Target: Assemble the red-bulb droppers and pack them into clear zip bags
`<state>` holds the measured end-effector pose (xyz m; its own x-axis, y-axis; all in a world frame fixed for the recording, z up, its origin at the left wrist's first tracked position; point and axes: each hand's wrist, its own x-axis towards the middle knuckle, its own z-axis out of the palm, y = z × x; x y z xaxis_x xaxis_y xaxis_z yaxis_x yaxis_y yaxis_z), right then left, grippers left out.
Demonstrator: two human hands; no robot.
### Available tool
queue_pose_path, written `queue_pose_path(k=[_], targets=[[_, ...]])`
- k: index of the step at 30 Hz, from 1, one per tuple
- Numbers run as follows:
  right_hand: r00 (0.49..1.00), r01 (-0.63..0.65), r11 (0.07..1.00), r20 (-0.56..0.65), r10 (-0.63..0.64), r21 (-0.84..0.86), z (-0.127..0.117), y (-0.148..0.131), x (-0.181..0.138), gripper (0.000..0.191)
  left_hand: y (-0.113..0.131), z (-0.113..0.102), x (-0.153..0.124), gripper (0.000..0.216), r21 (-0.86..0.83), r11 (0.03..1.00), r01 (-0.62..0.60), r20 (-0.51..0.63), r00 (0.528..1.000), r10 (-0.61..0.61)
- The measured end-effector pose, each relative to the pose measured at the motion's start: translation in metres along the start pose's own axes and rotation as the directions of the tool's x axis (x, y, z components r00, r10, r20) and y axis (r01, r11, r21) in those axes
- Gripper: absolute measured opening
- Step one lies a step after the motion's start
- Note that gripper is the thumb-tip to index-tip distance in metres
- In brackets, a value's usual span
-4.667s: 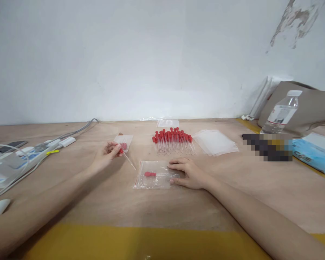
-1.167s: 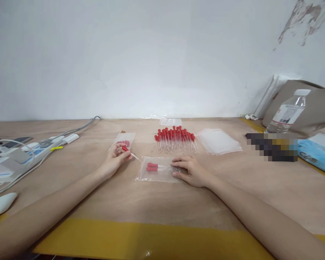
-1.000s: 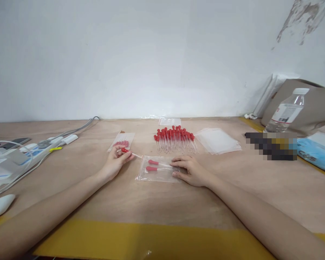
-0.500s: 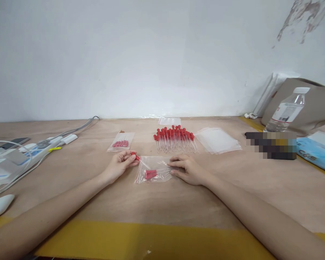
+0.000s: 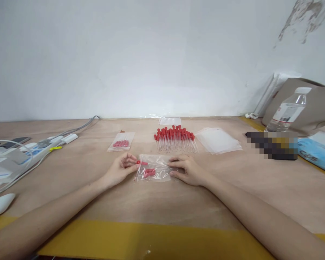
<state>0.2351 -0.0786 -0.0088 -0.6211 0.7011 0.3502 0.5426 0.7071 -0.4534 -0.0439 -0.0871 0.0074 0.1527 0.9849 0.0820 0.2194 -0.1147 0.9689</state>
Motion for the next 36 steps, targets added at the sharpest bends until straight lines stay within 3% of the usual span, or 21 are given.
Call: queue_pose_path(k=[5,10,14,19,25,27,29,32,36], targets=[[1.0,0.005,1.0,-0.005,-0.006,-0.02,-0.004,0.001,-0.001,0.038,-0.006,0.0,-0.003,0.023,0.09,0.994,-0.061,0.168,0.985,0.045],[1.0,-0.015,0.999,-0.017,0.014,-0.036,-0.008,0.009,-0.006,0.042,-0.011,-0.003,-0.006,0.026,0.287,0.936,-0.203,0.115,0.978,0.177],[1.0,-0.026,0.999,-0.008,0.026,-0.025,-0.008,0.01,-0.007,0.042,-0.008,-0.003,-0.007,0.017,0.389,0.872,-0.297,0.191,0.952,0.239],[1.0,-0.021,0.999,0.01,0.022,-0.03,-0.007,0.008,-0.005,0.041,0.004,-0.001,-0.008,0.024,0.378,0.855,-0.355,0.262,0.927,0.269],[1.0,-0.022,0.999,0.006,0.022,-0.027,-0.008,0.009,-0.006,0.041,0.007,-0.002,-0.01,0.02,0.334,0.829,-0.449,0.422,0.857,0.294],[1.0,-0.016,1.0,-0.001,0.016,-0.016,-0.008,0.008,-0.006,0.041,0.0,-0.004,-0.009,0.019,0.347,0.835,-0.426,0.352,0.885,0.304],[1.0,-0.017,1.0,-0.013,0.017,-0.009,-0.009,0.006,-0.006,0.039,-0.007,-0.008,-0.004,0.016,0.387,0.846,-0.366,0.175,0.93,0.322],[0.999,-0.019,1.0,-0.031,0.019,-0.006,-0.008,0.003,-0.005,0.037,-0.012,-0.012,0.018,0.013,0.465,0.834,-0.298,-0.055,0.93,0.363],[1.0,0.008,1.0,-0.023,-0.009,-0.03,-0.005,0.001,-0.004,0.037,0.0,-0.005,0.068,0.021,0.49,0.844,-0.218,0.024,0.971,0.237]])
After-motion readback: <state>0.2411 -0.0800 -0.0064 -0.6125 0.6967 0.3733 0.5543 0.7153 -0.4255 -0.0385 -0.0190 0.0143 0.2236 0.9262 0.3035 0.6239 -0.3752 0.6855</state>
